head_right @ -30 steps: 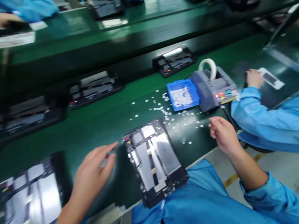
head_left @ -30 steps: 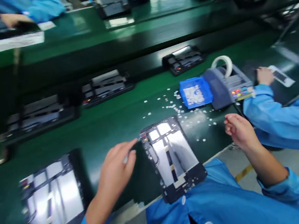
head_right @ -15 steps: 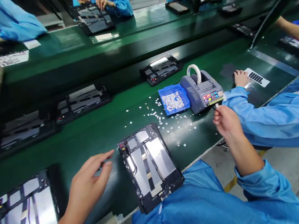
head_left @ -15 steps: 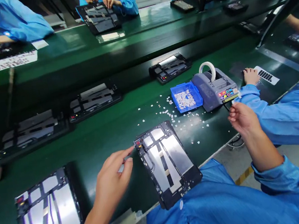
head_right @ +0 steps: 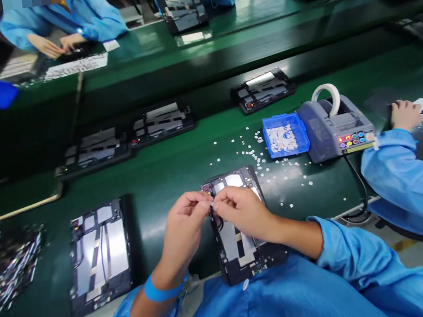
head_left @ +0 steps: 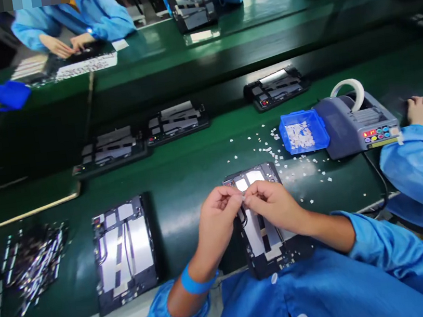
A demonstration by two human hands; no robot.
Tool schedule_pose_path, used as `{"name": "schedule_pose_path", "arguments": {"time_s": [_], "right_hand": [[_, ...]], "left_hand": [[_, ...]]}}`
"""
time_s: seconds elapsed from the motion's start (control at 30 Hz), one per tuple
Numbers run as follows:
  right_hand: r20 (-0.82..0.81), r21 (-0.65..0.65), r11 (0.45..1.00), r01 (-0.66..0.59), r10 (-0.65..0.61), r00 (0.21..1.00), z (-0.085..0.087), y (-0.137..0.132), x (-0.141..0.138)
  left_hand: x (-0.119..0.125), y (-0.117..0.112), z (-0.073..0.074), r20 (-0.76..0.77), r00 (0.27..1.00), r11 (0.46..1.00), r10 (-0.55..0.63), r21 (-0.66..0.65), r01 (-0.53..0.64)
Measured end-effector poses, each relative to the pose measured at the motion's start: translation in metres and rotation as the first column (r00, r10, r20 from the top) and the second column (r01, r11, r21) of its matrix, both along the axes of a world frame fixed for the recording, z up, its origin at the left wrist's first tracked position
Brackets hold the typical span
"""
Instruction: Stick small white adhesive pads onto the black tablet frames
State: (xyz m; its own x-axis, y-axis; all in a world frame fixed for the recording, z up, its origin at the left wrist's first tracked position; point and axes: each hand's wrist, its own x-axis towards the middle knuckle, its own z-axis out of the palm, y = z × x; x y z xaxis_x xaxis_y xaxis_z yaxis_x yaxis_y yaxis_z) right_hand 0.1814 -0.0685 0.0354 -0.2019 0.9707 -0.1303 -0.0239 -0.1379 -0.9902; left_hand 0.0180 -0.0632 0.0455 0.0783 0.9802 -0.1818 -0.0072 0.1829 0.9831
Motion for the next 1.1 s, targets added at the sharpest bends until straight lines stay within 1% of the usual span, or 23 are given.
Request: {"name": "schedule_pose_path", "arguments": {"time_s": [0.07, 0.2, 0.3, 0.4, 0.5, 0.57, 0.67, 0.73, 0.8, 0.83, 0.87, 0.9, 0.93, 0.97, 1.0, 1.03, 1.07, 1.1], "right_hand": [[0.04, 0.009, 1.0, -0.028, 0.028, 0.999, -0.003, 0.001, -0.003], [0.127, 0.026, 0.999, -0.039, 0.035, 0.991, -0.007, 0.004, -0.001], [0.139, 0.028, 0.999, -0.03, 0.026, 0.99, -0.007, 0.007, 0.007], [0.085, -0.039, 0.999, 0.028, -0.025, 0.996, -0.007, 0.008, 0.015], [0.029, -0.134, 0.988, 0.072, -0.069, 0.997, -0.01, 0.009, 0.015], [0.016, -0.141, 0.988, 0.058, -0.056, 0.998, -0.012, 0.007, 0.011], [0.053, -0.083, 0.996, 0.027, -0.023, 0.998, -0.012, 0.003, 0.003], [0.099, -0.051, 0.999, -0.012, 0.017, 0.995, -0.012, 0.001, 0.001], [0.182, -0.005, 0.998, -0.066, 0.066, 0.981, -0.014, 0.003, 0.005], [0.256, 0.054, 0.994, -0.093, 0.077, 0.964, -0.016, 0.006, 0.01], [0.355, 0.144, 0.982, -0.126, 0.068, 0.933, -0.018, 0.01, 0.015], [0.468, 0.252, 0.951, -0.178, 0.041, 0.883, -0.021, 0.016, 0.022], [0.581, 0.356, 0.899, -0.255, 0.0, 0.814, -0.024, 0.022, 0.028], [0.681, 0.434, 0.829, -0.354, -0.044, 0.731, -0.026, 0.028, 0.033], [0.76, 0.473, 0.75, -0.462, -0.082, 0.645, -0.029, 0.034, 0.038], [0.817, 0.481, 0.676, -0.558, -0.113, 0.566, -0.031, 0.04, 0.041], [0.855, 0.471, 0.613, -0.635, -0.139, 0.5, -0.033, 0.045, 0.043], [0.877, 0.46, 0.561, -0.688, -0.164, 0.452, -0.035, 0.05, 0.044]], "left_hand": [[-0.01, -0.002, -0.005, -0.017, 1.0, 1.0, 0.014, 0.009, -0.014], [-0.028, -0.001, -0.013, -0.045, 0.999, 0.999, 0.003, 0.038, -0.001], [-0.034, 0.002, -0.012, -0.109, 0.994, 0.999, 0.023, 0.046, -0.018], [-0.031, 0.001, -0.006, -0.127, 0.991, 0.999, 0.039, 0.008, -0.039], [-0.022, -0.003, -0.004, -0.03, 1.0, 0.998, -0.004, -0.061, 0.003], [-0.013, -0.005, -0.007, 0.045, 0.999, 0.996, -0.028, -0.086, 0.031], [-0.002, -0.008, -0.01, 0.095, 0.995, 0.996, -0.018, -0.089, 0.026], [-0.002, -0.009, -0.012, 0.085, 0.996, 0.997, 0.005, -0.079, 0.001], [-0.01, -0.008, -0.013, 0.044, 0.998, 0.998, 0.047, -0.051, -0.045], [-0.017, -0.008, -0.012, 0.009, 0.998, 0.997, 0.07, -0.032, -0.069], [-0.025, -0.008, -0.011, -0.041, 0.995, 0.996, 0.086, -0.009, -0.086], [-0.034, -0.007, -0.01, -0.11, 0.99, 0.996, 0.091, 0.024, -0.089], [-0.042, -0.007, -0.008, -0.199, 0.977, 0.996, 0.077, 0.068, -0.065], [-0.05, -0.006, -0.005, -0.302, 0.952, 0.993, 0.045, 0.119, -0.009], [-0.055, -0.006, -0.003, -0.405, 0.915, 0.983, 0.0, 0.17, 0.075], [-0.059, -0.005, -0.001, -0.498, 0.866, 0.961, -0.048, 0.213, 0.176], [-0.061, -0.004, 0.0, -0.578, 0.811, 0.93, -0.09, 0.242, 0.275], [-0.061, -0.002, 0.0, -0.64, 0.758, 0.897, -0.124, 0.254, 0.362]]}}
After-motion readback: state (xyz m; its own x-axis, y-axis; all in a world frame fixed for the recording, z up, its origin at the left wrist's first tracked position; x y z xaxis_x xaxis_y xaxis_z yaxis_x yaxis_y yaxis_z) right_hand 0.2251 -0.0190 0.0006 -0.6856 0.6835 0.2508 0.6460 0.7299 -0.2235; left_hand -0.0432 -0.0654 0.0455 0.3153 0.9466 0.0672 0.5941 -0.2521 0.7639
